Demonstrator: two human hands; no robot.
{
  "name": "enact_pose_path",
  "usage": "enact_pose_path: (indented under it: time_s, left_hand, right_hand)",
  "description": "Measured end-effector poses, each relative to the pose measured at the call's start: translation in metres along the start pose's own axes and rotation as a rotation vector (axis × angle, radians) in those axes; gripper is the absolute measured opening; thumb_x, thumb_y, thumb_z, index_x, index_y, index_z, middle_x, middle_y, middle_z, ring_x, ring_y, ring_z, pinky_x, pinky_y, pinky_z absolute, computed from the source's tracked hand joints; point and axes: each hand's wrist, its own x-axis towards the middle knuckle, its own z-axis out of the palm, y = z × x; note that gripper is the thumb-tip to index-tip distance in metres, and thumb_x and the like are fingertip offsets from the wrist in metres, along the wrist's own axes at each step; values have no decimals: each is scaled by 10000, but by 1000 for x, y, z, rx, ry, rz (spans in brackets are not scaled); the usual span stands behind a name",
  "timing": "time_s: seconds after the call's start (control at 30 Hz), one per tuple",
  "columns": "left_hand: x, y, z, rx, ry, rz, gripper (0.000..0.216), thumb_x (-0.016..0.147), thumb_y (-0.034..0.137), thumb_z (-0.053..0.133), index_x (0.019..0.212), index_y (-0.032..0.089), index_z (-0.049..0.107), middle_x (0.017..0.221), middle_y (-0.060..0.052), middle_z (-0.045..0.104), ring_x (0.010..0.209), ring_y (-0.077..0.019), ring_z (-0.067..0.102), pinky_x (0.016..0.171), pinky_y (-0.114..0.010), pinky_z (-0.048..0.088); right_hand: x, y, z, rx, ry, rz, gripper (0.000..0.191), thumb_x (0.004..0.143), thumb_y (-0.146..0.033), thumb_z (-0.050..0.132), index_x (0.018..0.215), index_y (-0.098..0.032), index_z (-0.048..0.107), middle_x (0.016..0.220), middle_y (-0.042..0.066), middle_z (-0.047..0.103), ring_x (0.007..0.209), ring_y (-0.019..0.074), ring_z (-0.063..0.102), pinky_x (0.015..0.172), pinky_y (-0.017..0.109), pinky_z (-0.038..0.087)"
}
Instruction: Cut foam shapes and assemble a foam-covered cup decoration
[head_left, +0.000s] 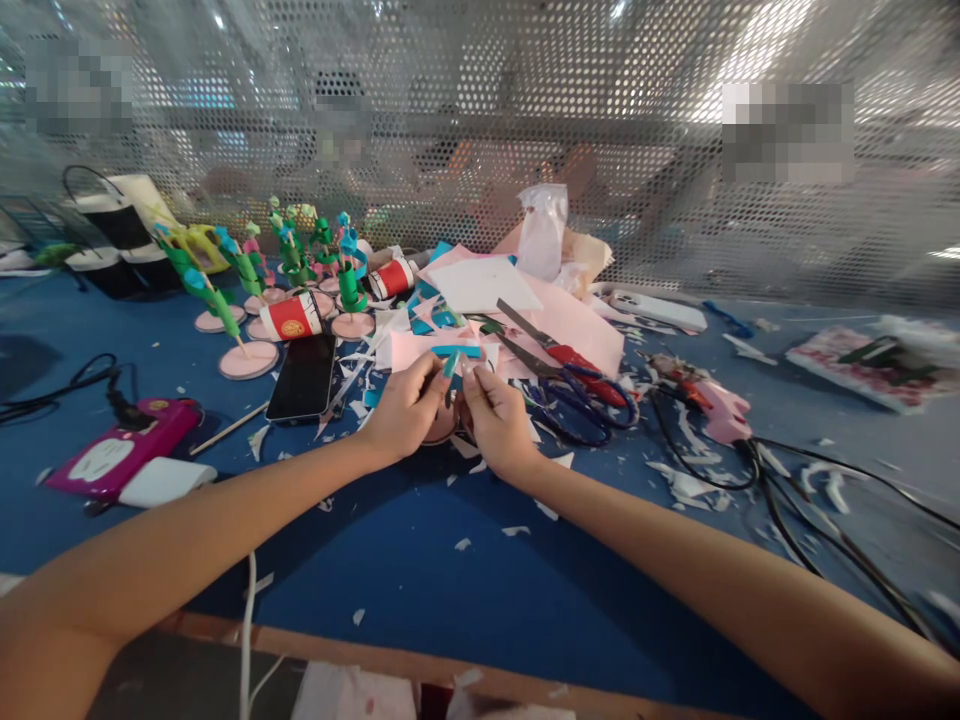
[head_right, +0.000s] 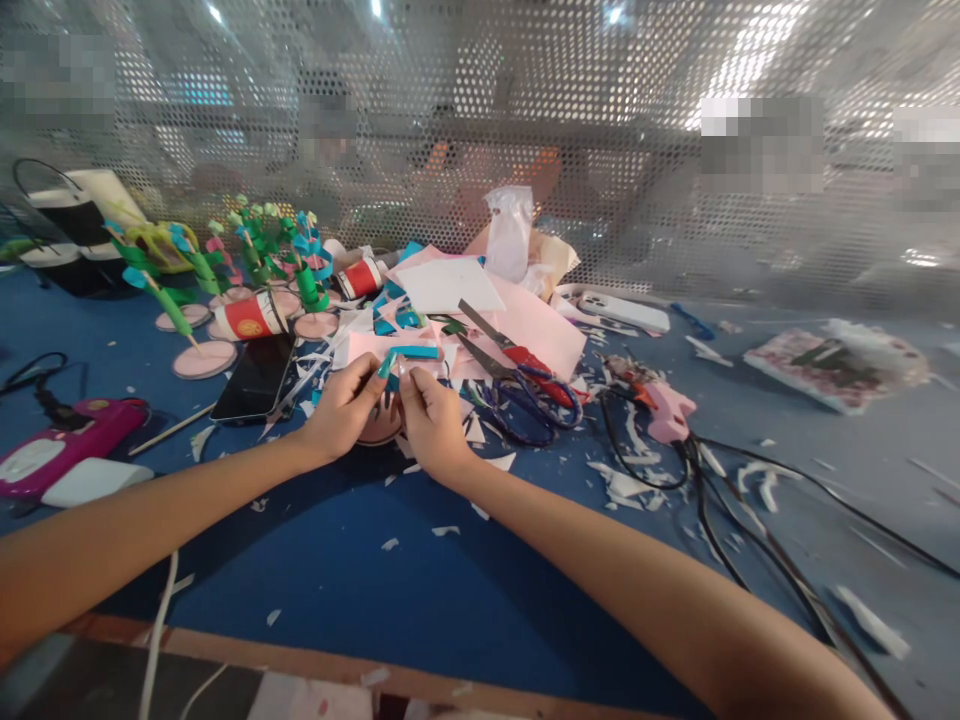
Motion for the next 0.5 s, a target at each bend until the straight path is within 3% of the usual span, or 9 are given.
enact_pose_path:
  time_s: [0.2, 0.5]
  left_hand:
    - [0, -3, 3, -35, -23, 6, 243, 927, 355, 372, 746, 195, 401, 629, 40, 440, 594, -103, 434, 606, -247, 351]
    - [0, -1, 6, -122, 66, -10, 193, 906, 337, 422, 782, 193, 452, 747, 19, 500, 721, -114, 476, 692, -244, 386]
  right_hand:
    - [-1, -1, -1, 16, 7, -12, 417, 899, -504, 381, 603, -212, 352, 474, -46, 406, 437, 78, 377, 449, 222, 307]
    - [-2, -3, 0, -27, 25, -47, 400, 909, -469, 382, 605, -213, 347, 450, -59, 386, 414, 72, 366, 435, 216, 296]
